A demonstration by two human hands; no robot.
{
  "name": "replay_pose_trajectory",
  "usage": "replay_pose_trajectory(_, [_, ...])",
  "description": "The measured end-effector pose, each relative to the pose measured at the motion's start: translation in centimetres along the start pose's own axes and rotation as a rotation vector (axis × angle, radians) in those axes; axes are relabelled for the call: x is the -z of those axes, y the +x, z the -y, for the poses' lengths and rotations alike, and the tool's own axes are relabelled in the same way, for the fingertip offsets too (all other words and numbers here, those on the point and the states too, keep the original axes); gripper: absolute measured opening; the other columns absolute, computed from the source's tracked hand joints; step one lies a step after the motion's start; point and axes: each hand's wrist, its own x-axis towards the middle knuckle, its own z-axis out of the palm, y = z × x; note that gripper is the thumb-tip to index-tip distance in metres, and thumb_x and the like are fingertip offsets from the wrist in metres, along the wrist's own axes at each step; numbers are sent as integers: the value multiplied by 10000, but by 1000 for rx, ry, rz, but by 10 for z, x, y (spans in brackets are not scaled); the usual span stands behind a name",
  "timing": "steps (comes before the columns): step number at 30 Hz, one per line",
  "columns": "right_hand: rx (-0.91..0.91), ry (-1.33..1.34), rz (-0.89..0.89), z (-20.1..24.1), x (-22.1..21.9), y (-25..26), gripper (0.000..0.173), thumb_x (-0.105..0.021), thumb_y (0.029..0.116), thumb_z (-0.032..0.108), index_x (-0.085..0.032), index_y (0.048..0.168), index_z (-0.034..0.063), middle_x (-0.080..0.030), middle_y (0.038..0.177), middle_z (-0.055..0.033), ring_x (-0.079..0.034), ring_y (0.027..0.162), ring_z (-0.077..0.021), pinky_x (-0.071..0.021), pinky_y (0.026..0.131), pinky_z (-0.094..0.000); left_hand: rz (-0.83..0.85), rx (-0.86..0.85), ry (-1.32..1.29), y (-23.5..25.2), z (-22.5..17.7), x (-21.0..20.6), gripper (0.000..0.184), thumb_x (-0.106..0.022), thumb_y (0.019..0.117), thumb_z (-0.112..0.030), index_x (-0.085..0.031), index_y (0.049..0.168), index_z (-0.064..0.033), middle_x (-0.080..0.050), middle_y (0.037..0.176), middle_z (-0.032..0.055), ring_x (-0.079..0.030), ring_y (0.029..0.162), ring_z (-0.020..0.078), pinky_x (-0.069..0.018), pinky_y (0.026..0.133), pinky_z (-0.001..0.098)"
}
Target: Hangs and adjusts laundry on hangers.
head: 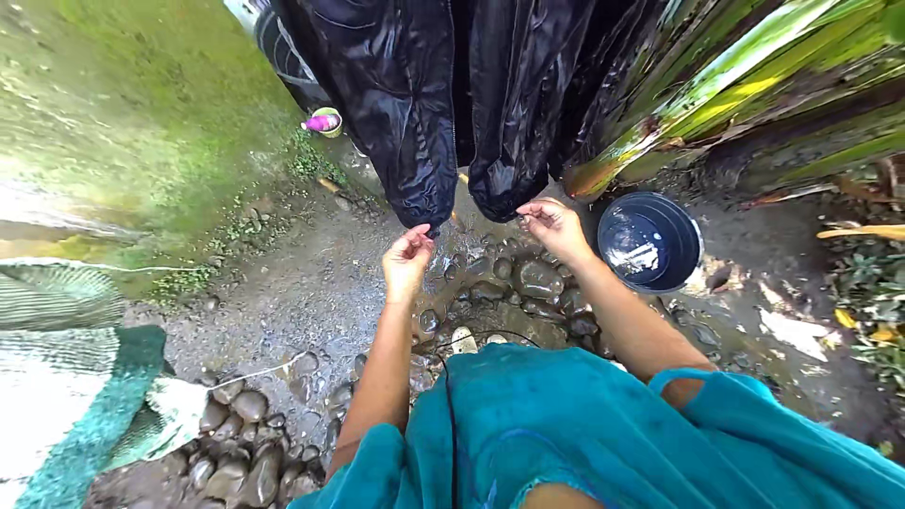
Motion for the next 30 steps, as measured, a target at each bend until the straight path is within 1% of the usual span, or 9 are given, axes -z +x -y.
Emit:
replay_pose_trajectory(4, [324,-288,53,16,2,25,235,-625,938,-27,-730,1148,-29,-680,1183,-202,-687,1052,-229,-574,956,-347,29,-342,306,13,-24,2,354,-665,912,15,-663,1266,5,-679,1224,130,-703,995,146,-600,903,321])
replay_pose_trajectory(7, [579,-399,1,31,6,47,174,-611,979,12,-756,1073,-17,-717,1106,-194,-687,1107,-273,-550,1016,-379,-99,-628,471,35,-35,12,199,-717,921,-45,-740,1101,36,-729,1099,175,-722,948,190,-604,885,340])
replay_pose_trajectory(12, [596,-156,71,70,9,71,155,-639,991,88,-761,1024,0,-629,1274,-193,-597,1230,-252,-491,1092,-395,-125,-739,519,49,-67,36,254,-680,957,-58,-705,1187,45,-705,1148,184,-697,983,194,-577,916,335])
replay_pose_trajectory(14, [508,-37,141,87,5,70,171,-535,1035,75,-670,1097,-11,-708,1217,-116,-673,1142,-159,-556,1004,-338,-109,-751,549,51,-72,44,286,-604,946,1,-693,1214,52,-697,1203,197,-699,1044,214,-570,958,347])
replay_pose_trajectory(17, [352,3,286,111,-4,63,222,-501,1050,79,-589,1251,46,-660,980,-21,-628,825,-51,-557,755,-232,-219,-810,542,56,-71,53,164,-655,938,-19,-765,1057,4,-736,1079,162,-696,1047,227,-548,979,351])
replay_pose_trajectory(20, [262,18,416,131,-19,70,246,-511,1042,56,-609,1262,4,-705,911,-59,-677,794,-105,-590,769,-296,-222,-675,279,62,-73,52,102,-723,930,-124,-783,982,-60,-651,1177,129,-548,1192,238,-411,1073,391])
replay_pose_trajectory(22, [316,9,446,141,-26,78,188,-541,1030,57,-660,1149,-27,-721,922,-63,-681,826,-90,-587,803,-275,-84,-471,-48,59,-80,42,140,-643,971,-105,-698,1071,-24,-636,1289,70,-571,1245,167,-482,1076,363])
replay_pose_trajectory(26, [394,-96,516,173,-33,85,166,-597,1014,100,-695,1086,-12,-702,948,-40,-637,833,-32,-555,797,-230,72,42,-447,40,-100,12,134,-529,1016,-156,-607,1097,-84,-659,846,0,-647,768,111,-576,733,309])
replay_pose_trajectory(30, [231,-175,632,193,-36,85,87,-679,971,86,-709,989,6,-695,818,-16,-619,720,-12,-535,703,-207,162,140,-480,23,-108,-2,99,-570,1025,-111,-661,1019,-70,-723,858,30,-686,772,105,-588,728,276])
